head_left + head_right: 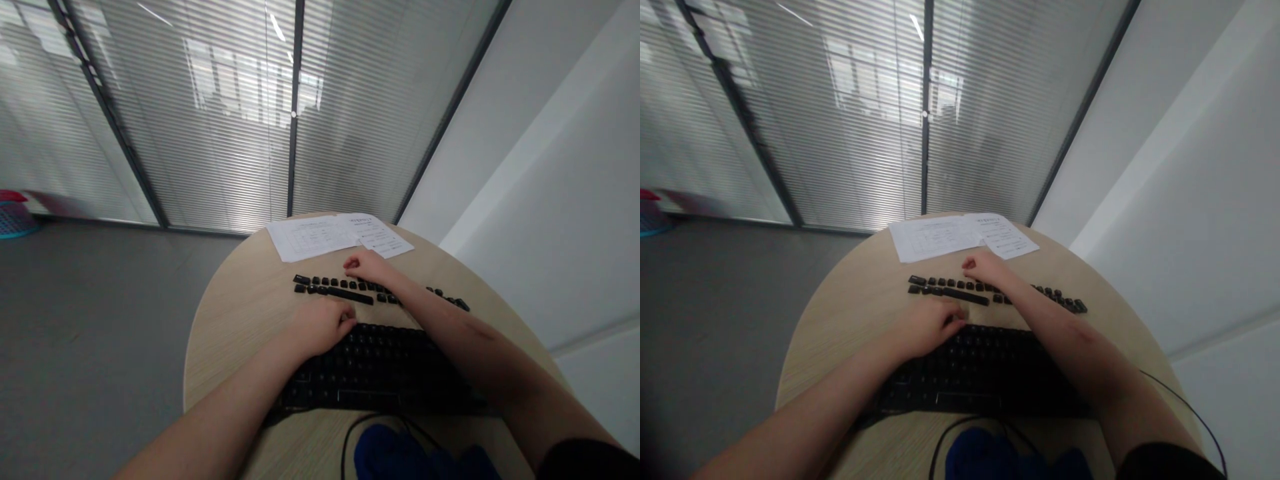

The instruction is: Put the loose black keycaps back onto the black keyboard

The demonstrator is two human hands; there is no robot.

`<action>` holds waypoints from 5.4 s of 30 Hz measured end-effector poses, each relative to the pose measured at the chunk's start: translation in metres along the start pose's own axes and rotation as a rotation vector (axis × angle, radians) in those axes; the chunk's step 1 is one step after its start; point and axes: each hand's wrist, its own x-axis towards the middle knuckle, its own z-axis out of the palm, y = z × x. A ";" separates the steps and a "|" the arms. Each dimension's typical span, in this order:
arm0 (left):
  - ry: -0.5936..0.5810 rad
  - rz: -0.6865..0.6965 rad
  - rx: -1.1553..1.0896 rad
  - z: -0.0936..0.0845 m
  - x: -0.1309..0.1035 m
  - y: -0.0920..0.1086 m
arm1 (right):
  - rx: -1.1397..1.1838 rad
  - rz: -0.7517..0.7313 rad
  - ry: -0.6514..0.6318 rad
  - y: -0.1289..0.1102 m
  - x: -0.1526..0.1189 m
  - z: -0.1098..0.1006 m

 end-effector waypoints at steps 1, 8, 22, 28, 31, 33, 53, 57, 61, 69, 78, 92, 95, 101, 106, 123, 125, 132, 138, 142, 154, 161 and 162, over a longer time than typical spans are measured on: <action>-0.001 0.005 0.001 0.001 0.000 -0.001 | -0.005 0.001 0.005 -0.001 0.001 0.001; 0.007 0.034 -0.008 0.004 0.004 -0.003 | -0.073 -0.018 0.032 -0.009 0.007 0.001; -0.024 0.050 -0.082 -0.014 -0.002 -0.013 | 0.149 -0.570 0.340 -0.031 -0.191 -0.036; -0.098 0.140 -0.087 -0.015 -0.006 -0.007 | 0.227 -0.593 0.247 -0.042 -0.213 0.002; -0.104 0.121 -0.108 -0.016 -0.007 -0.008 | 0.250 -0.565 0.240 -0.045 -0.211 0.016; -0.105 0.116 -0.126 -0.016 -0.007 -0.008 | 0.217 -0.560 0.262 -0.046 -0.211 0.020; -0.126 0.113 -0.141 -0.017 -0.005 -0.007 | 0.218 -0.588 0.321 -0.049 -0.207 0.022; -0.125 0.116 -0.143 -0.017 -0.005 -0.008 | 0.211 -0.576 0.305 -0.049 -0.207 0.023; -0.128 0.110 -0.145 -0.016 -0.005 -0.009 | 0.089 -0.553 0.325 -0.051 -0.210 0.018; -0.117 0.116 -0.138 -0.015 -0.005 -0.009 | 0.047 -0.521 0.202 -0.050 -0.210 0.017; -0.096 0.128 -0.138 -0.017 -0.007 -0.009 | 0.011 -0.492 0.540 -0.024 -0.209 -0.023; -0.054 0.114 -0.126 -0.013 -0.007 -0.014 | -0.016 -0.039 0.169 0.034 -0.075 -0.038; -0.053 0.117 -0.123 -0.011 -0.006 -0.015 | -0.029 0.040 0.069 0.029 -0.053 -0.034; -0.033 0.131 -0.136 -0.012 -0.007 -0.016 | -0.033 0.042 -0.002 0.024 -0.037 -0.029; -0.043 0.118 -0.126 -0.015 -0.006 -0.015 | -0.017 0.005 -0.009 0.026 -0.035 -0.025; -0.064 0.113 -0.146 -0.020 -0.005 -0.013 | 0.107 -0.153 0.234 -0.010 -0.131 -0.052; -0.063 0.114 -0.145 -0.019 -0.004 -0.012 | 0.184 -0.240 0.222 -0.023 -0.171 -0.047; -0.106 0.134 -0.118 -0.016 -0.004 -0.008 | 0.189 -0.417 0.218 -0.045 -0.226 -0.005; -0.058 0.108 -0.104 -0.020 -0.008 -0.008 | 0.138 -0.469 0.250 -0.042 -0.222 0.009; -0.042 0.103 -0.102 -0.022 -0.010 -0.007 | 0.111 -0.489 0.292 -0.042 -0.224 0.011; -0.069 0.115 -0.151 -0.020 -0.010 -0.007 | 0.090 -0.464 0.270 -0.039 -0.224 0.013; -0.074 0.112 -0.164 -0.020 -0.010 -0.009 | 0.054 -0.398 0.179 -0.042 -0.224 0.006; -0.075 0.110 -0.165 -0.020 -0.010 -0.009 | 0.060 -0.385 0.118 -0.040 -0.223 0.003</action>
